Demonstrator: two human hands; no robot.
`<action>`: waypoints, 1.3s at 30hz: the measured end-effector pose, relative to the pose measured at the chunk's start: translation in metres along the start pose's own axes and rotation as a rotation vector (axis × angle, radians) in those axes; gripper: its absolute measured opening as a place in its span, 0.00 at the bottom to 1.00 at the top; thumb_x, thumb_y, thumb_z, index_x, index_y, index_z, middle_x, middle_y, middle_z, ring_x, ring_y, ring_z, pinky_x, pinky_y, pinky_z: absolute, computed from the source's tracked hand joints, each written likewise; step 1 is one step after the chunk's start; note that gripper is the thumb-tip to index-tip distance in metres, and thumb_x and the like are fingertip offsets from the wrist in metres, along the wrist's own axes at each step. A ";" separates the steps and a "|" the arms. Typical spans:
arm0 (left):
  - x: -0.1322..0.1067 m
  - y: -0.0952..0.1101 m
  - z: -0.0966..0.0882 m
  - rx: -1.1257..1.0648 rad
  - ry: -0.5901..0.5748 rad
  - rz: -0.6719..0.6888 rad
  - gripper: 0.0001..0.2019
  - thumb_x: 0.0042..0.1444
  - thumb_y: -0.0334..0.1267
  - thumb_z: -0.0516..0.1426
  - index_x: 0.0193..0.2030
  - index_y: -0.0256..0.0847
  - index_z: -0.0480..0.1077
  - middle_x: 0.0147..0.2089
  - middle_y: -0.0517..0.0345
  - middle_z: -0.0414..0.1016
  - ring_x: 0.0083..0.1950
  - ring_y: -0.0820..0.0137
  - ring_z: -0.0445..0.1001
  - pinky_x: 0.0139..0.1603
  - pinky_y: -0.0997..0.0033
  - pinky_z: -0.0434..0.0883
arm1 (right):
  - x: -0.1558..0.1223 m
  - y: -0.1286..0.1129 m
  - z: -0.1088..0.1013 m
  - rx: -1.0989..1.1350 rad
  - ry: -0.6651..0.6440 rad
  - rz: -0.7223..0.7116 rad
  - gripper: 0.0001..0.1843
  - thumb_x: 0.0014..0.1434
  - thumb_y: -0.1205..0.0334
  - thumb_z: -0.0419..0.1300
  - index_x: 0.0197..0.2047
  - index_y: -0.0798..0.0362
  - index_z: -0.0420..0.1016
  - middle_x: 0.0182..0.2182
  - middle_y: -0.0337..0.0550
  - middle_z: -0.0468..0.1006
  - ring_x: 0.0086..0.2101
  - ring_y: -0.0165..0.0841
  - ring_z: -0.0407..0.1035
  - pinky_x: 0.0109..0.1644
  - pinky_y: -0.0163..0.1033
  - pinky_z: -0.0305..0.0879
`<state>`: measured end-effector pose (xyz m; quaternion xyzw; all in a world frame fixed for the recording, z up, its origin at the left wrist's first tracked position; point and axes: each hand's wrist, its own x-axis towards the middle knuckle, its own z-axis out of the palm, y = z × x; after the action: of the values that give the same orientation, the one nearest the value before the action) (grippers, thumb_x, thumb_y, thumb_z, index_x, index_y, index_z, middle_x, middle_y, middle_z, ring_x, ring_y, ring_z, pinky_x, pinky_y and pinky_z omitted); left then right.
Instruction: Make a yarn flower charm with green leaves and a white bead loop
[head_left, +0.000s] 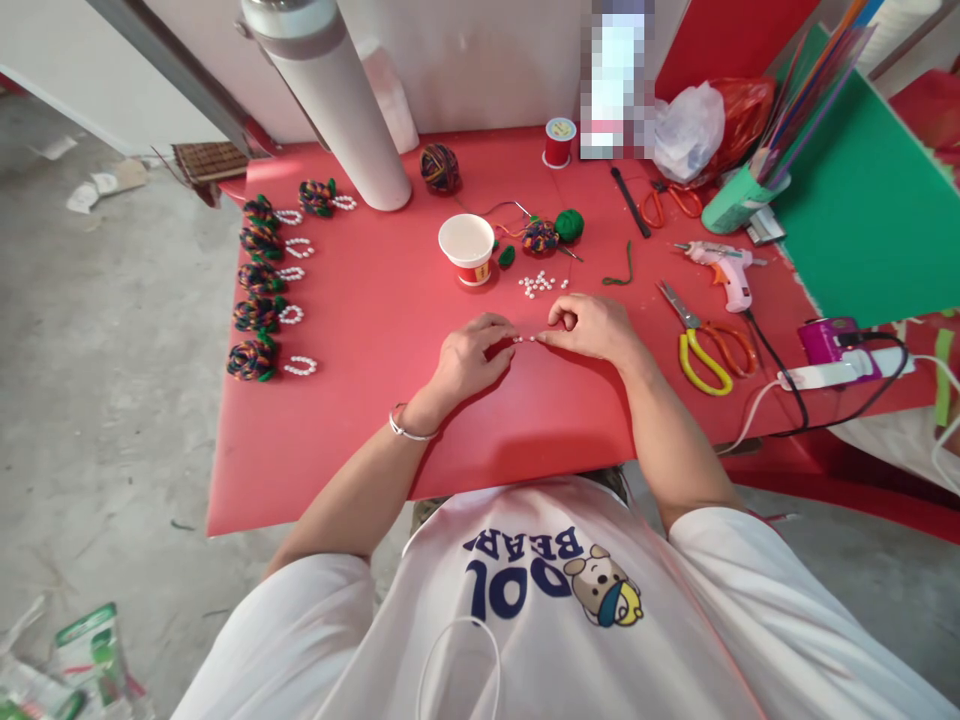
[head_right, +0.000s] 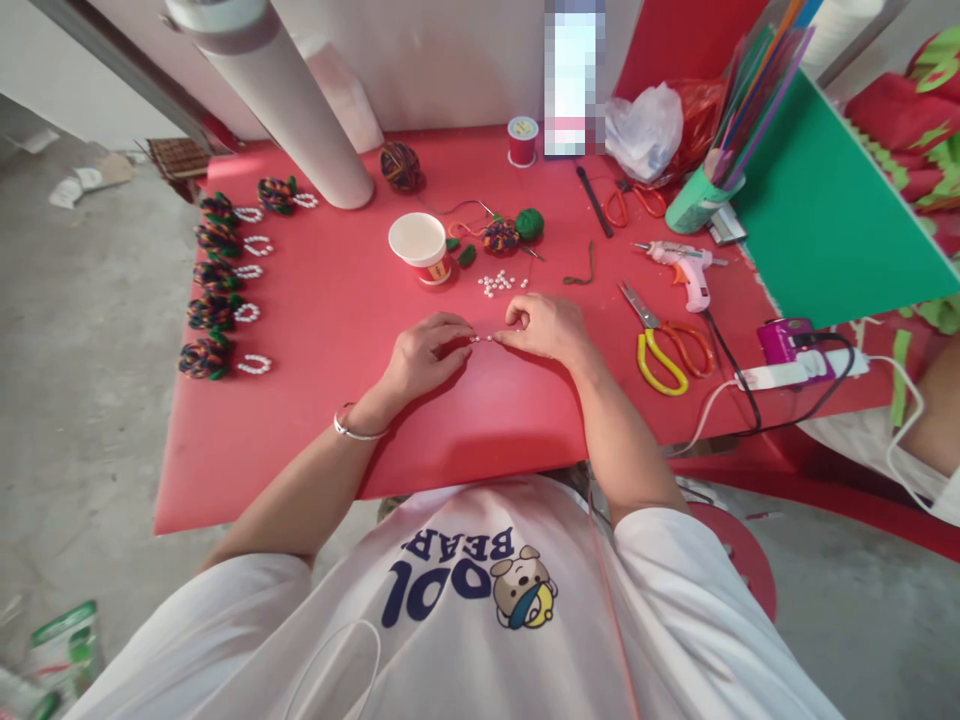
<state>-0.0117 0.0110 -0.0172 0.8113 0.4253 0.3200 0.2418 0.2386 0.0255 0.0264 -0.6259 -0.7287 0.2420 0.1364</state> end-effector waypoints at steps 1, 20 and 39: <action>0.000 0.000 0.000 -0.003 -0.003 -0.004 0.13 0.64 0.37 0.60 0.50 0.42 0.84 0.54 0.47 0.85 0.51 0.61 0.84 0.52 0.64 0.80 | 0.000 0.000 0.001 -0.005 0.002 0.006 0.15 0.56 0.48 0.76 0.38 0.48 0.82 0.35 0.40 0.82 0.34 0.34 0.70 0.37 0.40 0.55; 0.005 0.004 -0.014 -0.731 0.036 -0.454 0.13 0.56 0.42 0.63 0.42 0.36 0.83 0.36 0.48 0.85 0.35 0.62 0.85 0.43 0.61 0.83 | 0.012 0.036 0.003 -0.017 0.471 0.054 0.11 0.68 0.56 0.64 0.48 0.52 0.83 0.55 0.58 0.77 0.51 0.48 0.74 0.58 0.53 0.70; 0.016 0.009 -0.020 -1.140 -0.006 -0.572 0.45 0.63 0.79 0.47 0.51 0.36 0.82 0.60 0.33 0.84 0.66 0.47 0.82 0.68 0.49 0.79 | 0.008 -0.006 0.020 0.084 0.374 -0.286 0.16 0.76 0.54 0.55 0.45 0.48 0.83 0.44 0.51 0.84 0.47 0.45 0.75 0.58 0.51 0.70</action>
<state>-0.0142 0.0224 0.0075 0.4107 0.3875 0.4164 0.7126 0.2219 0.0289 0.0122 -0.5441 -0.7614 0.1301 0.3277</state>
